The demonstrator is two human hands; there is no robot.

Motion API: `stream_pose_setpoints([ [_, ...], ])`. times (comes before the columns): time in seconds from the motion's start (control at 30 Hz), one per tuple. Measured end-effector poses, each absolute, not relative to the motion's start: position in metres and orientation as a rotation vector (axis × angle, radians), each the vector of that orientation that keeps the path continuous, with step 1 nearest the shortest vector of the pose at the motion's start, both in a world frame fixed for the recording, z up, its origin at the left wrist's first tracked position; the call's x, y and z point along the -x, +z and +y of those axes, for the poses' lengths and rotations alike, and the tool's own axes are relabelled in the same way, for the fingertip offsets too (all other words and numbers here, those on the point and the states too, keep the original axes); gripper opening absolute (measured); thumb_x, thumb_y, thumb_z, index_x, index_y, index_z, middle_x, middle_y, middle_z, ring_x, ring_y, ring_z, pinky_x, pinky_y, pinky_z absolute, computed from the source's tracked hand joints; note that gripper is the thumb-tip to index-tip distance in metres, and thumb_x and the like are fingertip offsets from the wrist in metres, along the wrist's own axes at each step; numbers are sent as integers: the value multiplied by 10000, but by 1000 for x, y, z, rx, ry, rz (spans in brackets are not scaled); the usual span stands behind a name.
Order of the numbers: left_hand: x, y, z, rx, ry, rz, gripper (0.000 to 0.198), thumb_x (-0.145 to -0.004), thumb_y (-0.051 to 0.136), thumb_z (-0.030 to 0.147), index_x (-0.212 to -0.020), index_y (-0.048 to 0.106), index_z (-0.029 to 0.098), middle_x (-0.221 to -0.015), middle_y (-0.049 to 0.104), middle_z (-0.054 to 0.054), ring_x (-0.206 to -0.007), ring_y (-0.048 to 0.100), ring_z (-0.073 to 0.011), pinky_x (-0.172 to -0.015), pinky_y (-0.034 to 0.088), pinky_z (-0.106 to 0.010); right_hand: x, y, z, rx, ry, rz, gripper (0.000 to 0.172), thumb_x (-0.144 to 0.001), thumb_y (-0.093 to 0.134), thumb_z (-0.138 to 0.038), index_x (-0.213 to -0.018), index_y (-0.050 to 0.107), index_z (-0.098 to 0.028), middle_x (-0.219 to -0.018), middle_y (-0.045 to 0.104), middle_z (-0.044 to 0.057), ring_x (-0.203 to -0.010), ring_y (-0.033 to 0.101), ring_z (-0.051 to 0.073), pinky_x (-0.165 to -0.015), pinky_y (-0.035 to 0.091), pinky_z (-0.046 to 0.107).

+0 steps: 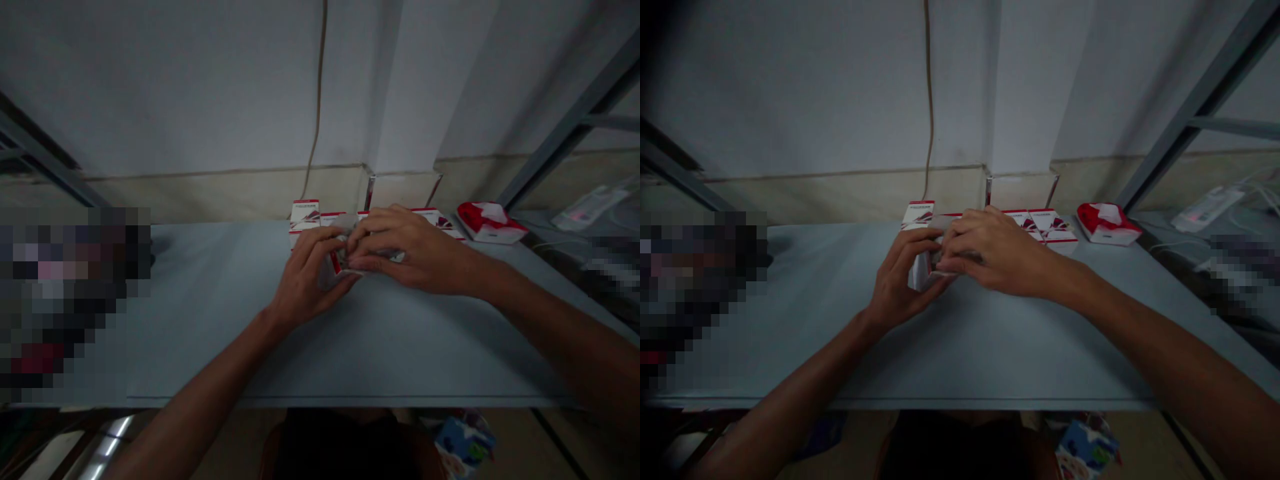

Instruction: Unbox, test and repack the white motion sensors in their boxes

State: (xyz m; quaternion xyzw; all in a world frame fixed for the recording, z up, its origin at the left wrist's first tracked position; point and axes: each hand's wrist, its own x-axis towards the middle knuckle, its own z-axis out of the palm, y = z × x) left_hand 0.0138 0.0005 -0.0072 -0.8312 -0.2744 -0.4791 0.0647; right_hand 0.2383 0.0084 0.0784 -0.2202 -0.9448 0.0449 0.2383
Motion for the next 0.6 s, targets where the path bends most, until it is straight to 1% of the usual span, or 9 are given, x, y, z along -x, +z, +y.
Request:
stream_pose_setpoints([
  [0.1, -12, -6, 0, 2509, -1465, -833, 439, -944, 756, 372, -1294, 537, 224, -1380, 628, -152, -1329, 606, -288, -1135, 524, -525, -243, 82, 6, 599, 161, -2670, 372, -1084, 519, -452, -1048, 805, -218, -1109, 728, 73, -1078, 638, 224, -975, 435, 407],
  [0.2, -12, -5, -1, 2465, -1528, -821, 521, -918, 776, 406, -1340, 531, 223, -1447, 565, -180, -1379, 558, -313, -1132, 523, -542, -244, 83, 1, 629, 144, -2729, 462, -1038, 518, -599, -1172, 805, -262, -1125, 666, 98, -1098, 601, 251, -1010, 441, 456],
  [0.27, -12, -4, -2, 2435, -1602, -833, 632, -887, 798, 450, -1403, 509, 227, -1493, 512, -193, -1422, 508, -338, -1108, 537, -542, -244, 83, -3, 635, 136, -2742, 471, -1006, 561, -622, -1252, 785, -289, -1175, 629, 110, -1147, 578, 265, -1046, 445, 487],
  [0.33, -12, -5, -1, 2458, -1721, -884, 717, -892, 781, 473, -1483, 455, 230, -1523, 482, -196, -1418, 512, -341, -1074, 561, -520, -246, 82, -4, 625, 132, -2725, 441, -992, 618, -584, -1297, 764, -301, -1276, 595, 122, -1243, 545, 279, -1082, 451, 498],
  [0.4, -11, -6, 1, 2522, -1837, -950, 755, -919, 755, 455, -1544, 394, 232, -1501, 523, -185, -1349, 586, -310, -1055, 574, -486, -250, 83, -2, 637, 114, -2678, 433, -974, 676, -543, -1328, 744, -302, -1369, 561, 128, -1344, 502, 299, -1119, 452, 513],
  [0.47, -10, -6, 3, 2571, -1906, -1013, 756, -932, 751, 409, -1564, 370, 243, -1418, 611, -151, -1259, 654, -266, -1059, 572, -454, -256, 83, 1, 691, 104, -2630, 475, -951, 717, -526, -1374, 712, -311, -1417, 546, 130, -1388, 494, 317, -1142, 454, 539],
  [0.53, -9, -3, 3, 2577, -1921, -1042, 712, -923, 767, 378, -1532, 423, 246, -1328, 673, -114, -1213, 679, -244, -1053, 571, -424, -261, 85, 6, 770, 117, -2590, 539, -940, 731, -526, -1434, 665, -321, -1436, 553, 134, -1368, 535, 327, -1140, 471, 553],
  [0.6, -8, 0, 0, 2547, -1903, -1059, 619, -910, 784, 364, -1453, 513, 241, -1261, 707, -90, -1177, 692, -233, -1024, 576, -397, -263, 87, 10, 796, 150, -2556, 581, -940, 731, -524, -1474, 630, -318, -1403, 604, 131, -1296, 604, 321, -1112, 506, 539],
])
